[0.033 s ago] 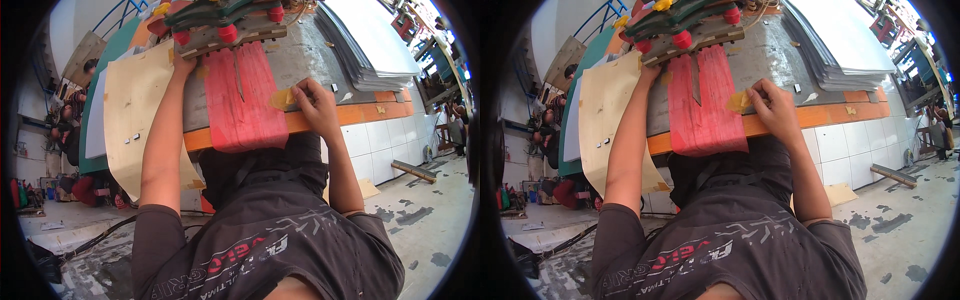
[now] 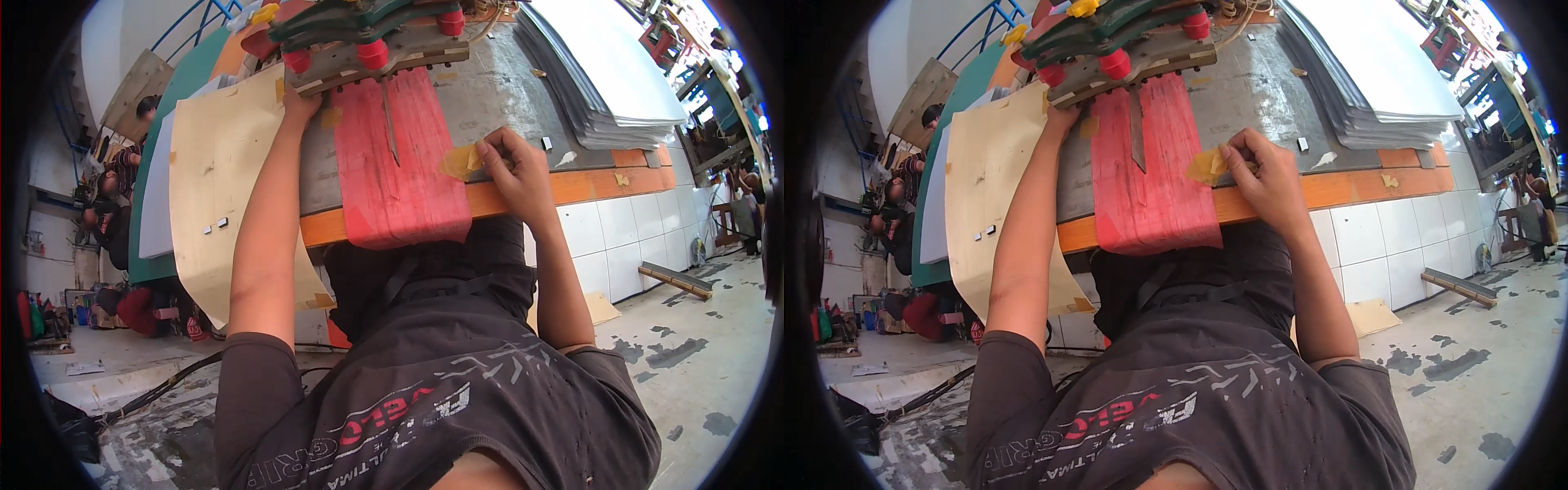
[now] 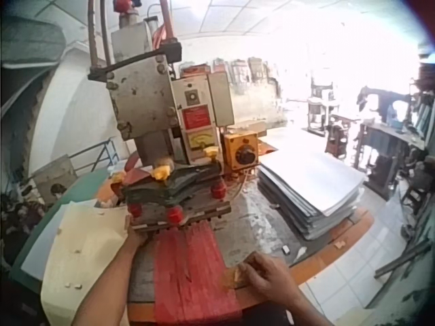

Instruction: The person peels pieces of tape off a machine work surface by hand, removes a paper sheet from the platform, and peels away remaining tape pieces from underneath.

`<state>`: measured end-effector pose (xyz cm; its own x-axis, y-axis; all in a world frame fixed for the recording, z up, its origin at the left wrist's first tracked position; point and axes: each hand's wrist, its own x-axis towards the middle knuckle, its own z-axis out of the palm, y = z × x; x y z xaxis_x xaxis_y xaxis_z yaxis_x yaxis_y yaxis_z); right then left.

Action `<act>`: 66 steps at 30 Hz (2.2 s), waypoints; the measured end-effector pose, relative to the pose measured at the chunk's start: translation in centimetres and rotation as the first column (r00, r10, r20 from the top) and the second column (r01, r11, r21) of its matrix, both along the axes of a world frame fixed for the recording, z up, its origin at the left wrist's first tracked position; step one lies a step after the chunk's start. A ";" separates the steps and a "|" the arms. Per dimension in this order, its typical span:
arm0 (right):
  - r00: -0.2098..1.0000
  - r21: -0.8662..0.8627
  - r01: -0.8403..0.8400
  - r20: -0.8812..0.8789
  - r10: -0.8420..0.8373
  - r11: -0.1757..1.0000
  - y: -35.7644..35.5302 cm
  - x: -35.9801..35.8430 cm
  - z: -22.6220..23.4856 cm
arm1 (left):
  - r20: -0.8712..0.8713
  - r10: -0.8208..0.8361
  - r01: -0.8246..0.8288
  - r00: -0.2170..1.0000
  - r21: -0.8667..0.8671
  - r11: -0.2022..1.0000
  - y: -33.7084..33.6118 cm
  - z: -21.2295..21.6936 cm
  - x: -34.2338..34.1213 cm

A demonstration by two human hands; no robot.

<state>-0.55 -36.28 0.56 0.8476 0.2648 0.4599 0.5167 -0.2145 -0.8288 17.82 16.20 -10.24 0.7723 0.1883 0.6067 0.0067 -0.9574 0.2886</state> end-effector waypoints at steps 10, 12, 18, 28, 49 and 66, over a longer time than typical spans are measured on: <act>0.998 -0.054 0.042 -0.036 -0.044 0.998 -0.7 0.0 -0.2 | -0.061 -0.238 0.210 0.969 -0.298 0.931 -6.0 3.0 -1.4; 0.997 -0.055 0.064 -0.042 -0.066 0.996 -1.1 0.0 -0.3 | -0.056 -0.361 0.314 0.931 -0.382 0.869 -7.9 4.1 -2.2; 0.998 -0.057 0.051 -0.043 -0.053 0.997 -1.0 0.0 -0.2 | -0.115 -0.368 0.315 0.923 -0.328 0.891 -8.3 5.3 -3.3; 0.998 -0.057 0.041 -0.047 -0.044 0.998 -0.9 -0.1 0.0 | -0.047 -0.446 0.348 0.894 -0.554 0.756 -8.6 6.6 -4.6; 0.996 -0.075 0.042 -0.071 -0.048 0.996 -1.2 -0.1 0.1 | -0.242 -0.519 0.225 0.820 -0.697 0.681 -11.8 10.4 -9.5; 0.995 -0.075 0.033 -0.087 -0.040 0.997 -1.3 -0.1 0.1 | -0.167 -0.532 0.343 0.830 -0.600 0.723 -11.9 9.8 -10.6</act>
<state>-0.66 -37.56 0.68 0.8937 0.2634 0.3631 0.4329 -0.2940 -0.8522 7.21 4.34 -0.47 0.9724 -0.0070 0.2330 -0.1955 -0.5685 0.7991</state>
